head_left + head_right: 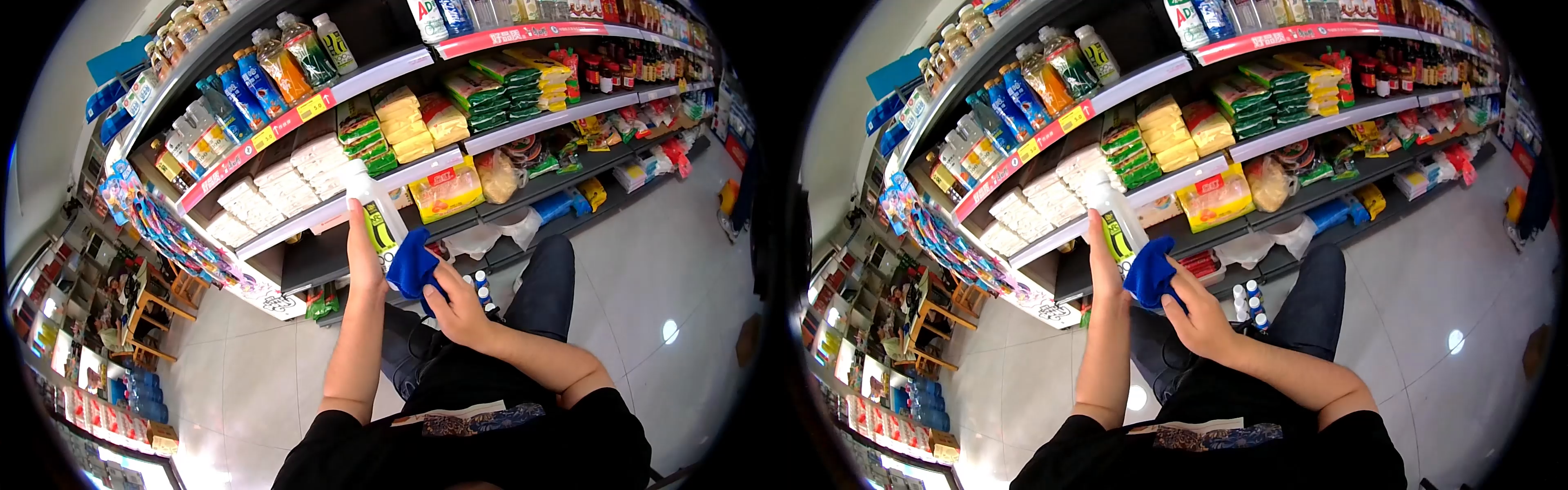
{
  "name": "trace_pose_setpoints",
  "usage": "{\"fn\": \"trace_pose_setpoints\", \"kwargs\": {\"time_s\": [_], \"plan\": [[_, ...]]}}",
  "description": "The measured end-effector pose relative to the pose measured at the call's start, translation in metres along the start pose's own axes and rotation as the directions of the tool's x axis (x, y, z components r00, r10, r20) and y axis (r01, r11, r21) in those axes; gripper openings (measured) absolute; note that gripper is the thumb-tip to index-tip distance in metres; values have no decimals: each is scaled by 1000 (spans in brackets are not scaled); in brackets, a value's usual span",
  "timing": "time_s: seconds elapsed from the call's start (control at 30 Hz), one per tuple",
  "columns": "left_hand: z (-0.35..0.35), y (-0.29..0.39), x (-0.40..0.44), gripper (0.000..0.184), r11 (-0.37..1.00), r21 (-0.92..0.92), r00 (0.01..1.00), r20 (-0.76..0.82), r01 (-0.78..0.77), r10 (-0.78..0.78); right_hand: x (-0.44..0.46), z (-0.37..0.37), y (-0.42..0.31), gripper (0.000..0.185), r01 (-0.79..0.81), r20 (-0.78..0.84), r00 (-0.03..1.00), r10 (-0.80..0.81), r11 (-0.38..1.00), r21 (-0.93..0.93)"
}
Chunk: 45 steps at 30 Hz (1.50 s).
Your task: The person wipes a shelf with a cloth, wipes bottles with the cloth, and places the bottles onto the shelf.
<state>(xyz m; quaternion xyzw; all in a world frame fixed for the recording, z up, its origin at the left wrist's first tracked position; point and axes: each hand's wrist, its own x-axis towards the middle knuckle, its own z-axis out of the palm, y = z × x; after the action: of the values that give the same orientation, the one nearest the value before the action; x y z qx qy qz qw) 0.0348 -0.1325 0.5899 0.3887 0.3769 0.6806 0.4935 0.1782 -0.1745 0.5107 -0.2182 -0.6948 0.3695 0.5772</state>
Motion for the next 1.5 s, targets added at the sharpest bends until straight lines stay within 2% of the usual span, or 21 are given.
{"fn": "trace_pose_setpoints", "kwargs": {"time_s": [0.17, 0.2, 0.27, 0.3, 0.33, 0.4, 0.5, 0.53, 0.57, 0.6, 0.67, 0.7, 0.77, 0.87, 0.93, 1.03, 1.13, 1.2, 1.27, 1.43, 1.5], "plan": [[5, -7, -2, 56, 996, -79, 999, -36, -32, 30, 15, 2, 5, 28, 137, -34, 989, -141, 986, -97], [-1, -13, -4, 56, 999, 11, 998, 51, -43, 42, 22, 2, 4, 29, 134, -57, 989, -140, 987, -93], [-9, -30, 0, 61, 925, 310, 975, 63, -222, 213, 34, 2, 2, 29, 124, -103, 986, -132, 989, -84], [-10, -38, -3, 59, 884, 356, 953, 121, -303, 278, 40, 3, 4, 30, 163, -162, 970, -180, 980, -115], [-8, -41, -3, 57, 884, 343, 948, 151, -318, 282, 44, 2, 4, 31, 101, -177, 978, -108, 994, -53], [-2, -41, -9, 54, 971, 143, 965, 210, -190, 158, 48, -1, 4, 32, -26, -193, 980, 40, 997, 71], [7, -33, -22, 50, 970, 170, 952, 281, -174, 122, 53, -5, 7, 29, -45, -242, 966, 94, 979, 198], [4, -36, -21, 50, 949, 258, 953, 284, -180, 104, 56, -6, 4, 29, -60, -256, 958, 126, 966, 251], [4, -38, -23, 49, 913, 319, 941, 300, -253, 156, 59, -6, 4, 30, -58, -257, 953, 163, 926, 372], [7, -38, -26, 49, 868, 378, 926, 319, -322, 205, 61, -8, 4, 30, -65, -242, 955, 170, 919, 389], [9, -42, -26, 46, 874, 343, 926, 279, -343, 254, 61, -11, 3, 30, -81, -212, 960, 185, 903, 422], [5, -49, -22, 45, 872, 345, 928, 255, -348, 270, 61, -7, 2, 28, -70, -265, 945, 191, 910, 408], [9, -50, -21, 43, 903, 299, 949, 166, -309, 270, 55, -4, 4, 27, -108, -257, 949, 185, 952, 286], [10, -47, -9, 48, 997, -18, 997, 29, -69, 69, 41, 1, 10, 27, -130, -247, 954, 171, 976, 174], [9, -32, -6, 51, 997, -82, 999, 53, 0, 4, 26, 1, 11, 27, -172, -156, 969, 191, 977, 126], [7, -24, -6, 51, 994, -76, 996, 50, 79, -75, 16, 7, 18, 32, -85, -169, 981, 94, 995, 59], [8, -31, -13, 50, 997, -80, 996, 89, -11, 18, 26, 8, 15, 33, -54, -211, 974, 83, 988, 141], [5, -37, -18, 47, 995, -100, 986, 166, 14, 2, 38, 4, 13, 32, -53, -219, 971, 99, 977, 208], [9, -38, -23, 45, 987, -160, 987, 158, 4, 22, 50, -3, 8, 31, -87, -191, 971, 145, 955, 283], [11, -40, -17, 43, 986, -143, 988, 119, -81, 99, 55, -4, 14, 23, -140, -173, 964, 200, 942, 306], [12, -36, -13, 43, 989, -129, 991, 98, -76, 89, 45, -1, 21, 22, -142, -207, 959, 192, 962, 234]]}}
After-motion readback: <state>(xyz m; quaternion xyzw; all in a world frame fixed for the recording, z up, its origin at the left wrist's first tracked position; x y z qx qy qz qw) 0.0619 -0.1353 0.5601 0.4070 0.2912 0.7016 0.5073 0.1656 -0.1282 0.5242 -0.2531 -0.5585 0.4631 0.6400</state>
